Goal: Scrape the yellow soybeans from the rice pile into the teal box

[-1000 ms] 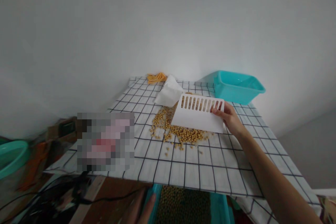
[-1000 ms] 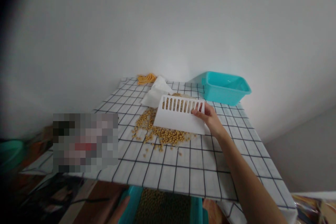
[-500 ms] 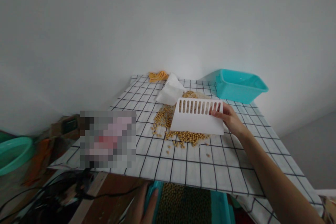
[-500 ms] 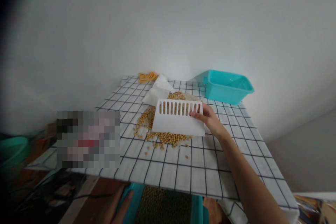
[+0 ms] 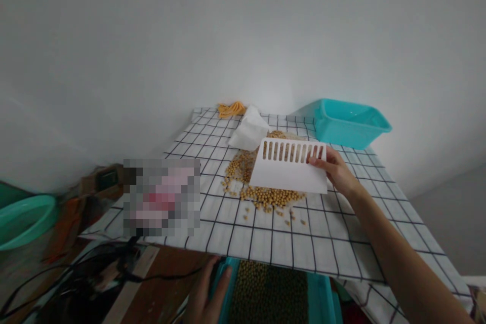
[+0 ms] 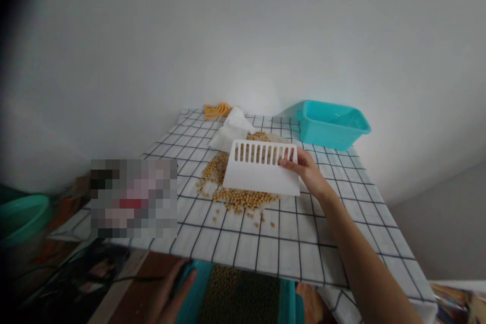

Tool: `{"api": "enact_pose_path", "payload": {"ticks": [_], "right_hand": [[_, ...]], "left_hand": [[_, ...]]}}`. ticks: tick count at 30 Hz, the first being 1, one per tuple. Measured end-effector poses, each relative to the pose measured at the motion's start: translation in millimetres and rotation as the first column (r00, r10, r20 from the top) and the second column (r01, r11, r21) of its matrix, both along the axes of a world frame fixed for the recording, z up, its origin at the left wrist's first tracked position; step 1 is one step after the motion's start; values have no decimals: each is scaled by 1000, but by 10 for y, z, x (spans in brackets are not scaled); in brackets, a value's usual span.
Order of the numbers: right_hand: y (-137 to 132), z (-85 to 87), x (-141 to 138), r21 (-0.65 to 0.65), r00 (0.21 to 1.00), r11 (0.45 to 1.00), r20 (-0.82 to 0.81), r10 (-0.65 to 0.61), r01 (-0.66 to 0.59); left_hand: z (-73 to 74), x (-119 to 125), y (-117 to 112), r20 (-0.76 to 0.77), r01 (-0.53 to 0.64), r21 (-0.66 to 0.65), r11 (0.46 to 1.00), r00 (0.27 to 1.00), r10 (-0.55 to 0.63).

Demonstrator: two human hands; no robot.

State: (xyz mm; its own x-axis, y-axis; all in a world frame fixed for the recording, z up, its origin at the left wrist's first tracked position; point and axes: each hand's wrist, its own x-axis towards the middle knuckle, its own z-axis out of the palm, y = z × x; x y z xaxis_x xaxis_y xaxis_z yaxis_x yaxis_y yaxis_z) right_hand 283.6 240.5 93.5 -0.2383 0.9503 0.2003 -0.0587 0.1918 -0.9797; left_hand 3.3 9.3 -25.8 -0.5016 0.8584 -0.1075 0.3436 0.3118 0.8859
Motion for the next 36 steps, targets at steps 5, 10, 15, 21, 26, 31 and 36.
{"api": "enact_pose_path", "payload": {"ticks": [5, 10, 15, 21, 26, 31, 36], "right_hand": [[7, -19, -7, 3, 993, 994, 57, 107, -107], [-3, -23, -16, 0, 990, 991, 54, 133, -133], [-26, -10, -30, -16, 988, 990, 63, 144, -143], [-43, -25, -31, -77, 978, 977, 56, 202, -197], [-57, -5, -32, -79, 985, 983, 47, 168, -164], [-99, 61, -41, -126, 994, 986, -47, 102, -107], [-127, 118, -22, -176, 997, 983, -68, 36, -48]], "left_hand": [[80, 62, 149, 102, -41, -21, 999, 994, 43], [202, 50, 144, 167, -36, -43, 998, 985, 42], [264, 5, 115, 255, 45, -109, 993, 967, -16], [238, -2, 130, 275, 47, -125, 991, 961, -11], [363, 25, 123, 261, 17, -23, 1000, 965, -11], [383, 19, 113, 254, 23, -29, 999, 967, -15], [333, -7, 106, 270, 44, -40, 998, 962, -31]]}}
